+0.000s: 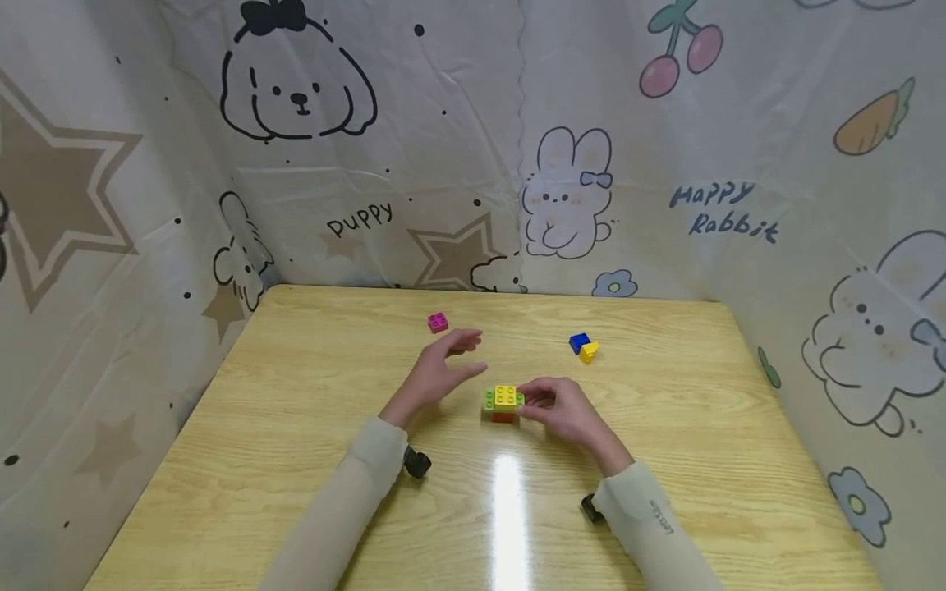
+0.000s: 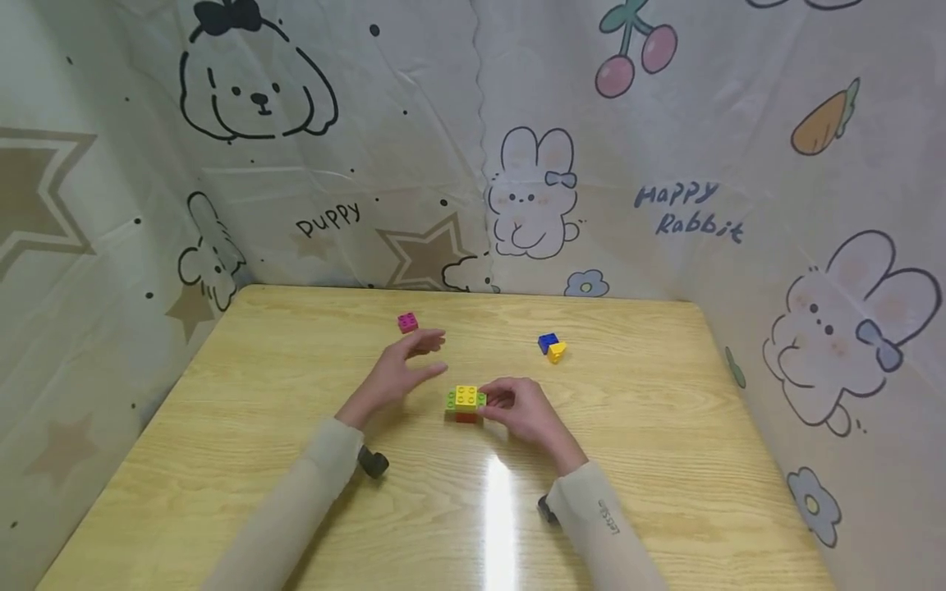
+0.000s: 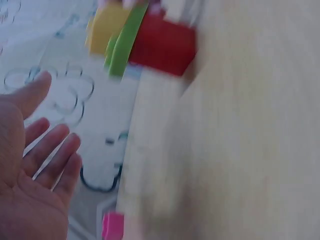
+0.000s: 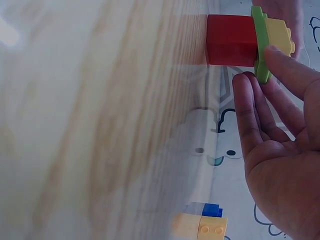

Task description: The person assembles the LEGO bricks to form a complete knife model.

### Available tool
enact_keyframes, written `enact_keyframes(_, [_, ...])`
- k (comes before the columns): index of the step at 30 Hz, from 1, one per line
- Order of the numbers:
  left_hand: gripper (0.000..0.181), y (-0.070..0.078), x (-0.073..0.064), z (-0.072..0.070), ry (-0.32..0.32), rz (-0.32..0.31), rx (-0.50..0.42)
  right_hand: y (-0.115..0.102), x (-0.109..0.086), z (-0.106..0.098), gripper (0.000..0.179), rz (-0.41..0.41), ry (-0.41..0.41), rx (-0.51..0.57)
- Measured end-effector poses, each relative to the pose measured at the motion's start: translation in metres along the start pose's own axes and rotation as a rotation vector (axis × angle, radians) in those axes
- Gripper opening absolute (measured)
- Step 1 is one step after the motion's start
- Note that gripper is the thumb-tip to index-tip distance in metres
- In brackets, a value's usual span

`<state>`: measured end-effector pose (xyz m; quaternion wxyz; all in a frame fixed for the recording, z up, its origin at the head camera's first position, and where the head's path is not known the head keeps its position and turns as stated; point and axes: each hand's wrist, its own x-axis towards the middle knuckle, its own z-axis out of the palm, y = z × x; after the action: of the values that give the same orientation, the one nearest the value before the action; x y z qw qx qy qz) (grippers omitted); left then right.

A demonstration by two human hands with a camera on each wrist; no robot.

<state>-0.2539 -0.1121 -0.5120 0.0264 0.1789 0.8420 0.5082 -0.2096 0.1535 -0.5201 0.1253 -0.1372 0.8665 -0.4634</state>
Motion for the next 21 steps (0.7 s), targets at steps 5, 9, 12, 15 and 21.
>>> enact_keyframes(5, [0.057,-0.015,0.020,-0.021,0.119,-0.015,0.061,-0.001,0.000,-0.001,0.031,0.001,-0.008,-0.005])
enact_keyframes(9, [0.057,-0.025,0.035,-0.029,0.174,-0.057,0.127,-0.002,-0.001,-0.001,0.031,0.006,-0.002,-0.005])
enact_keyframes(12, [0.058,-0.031,0.042,-0.033,0.208,-0.090,0.169,-0.001,-0.001,-0.001,0.031,0.002,-0.001,-0.005])
enact_keyframes(15, [0.060,-0.040,0.047,-0.037,0.228,-0.116,0.183,-0.001,-0.001,0.000,0.031,-0.007,-0.010,-0.006])
enact_keyframes(21, [0.064,-0.055,0.054,-0.040,0.227,-0.148,0.141,-0.002,0.000,0.000,0.031,-0.003,-0.012,-0.008])
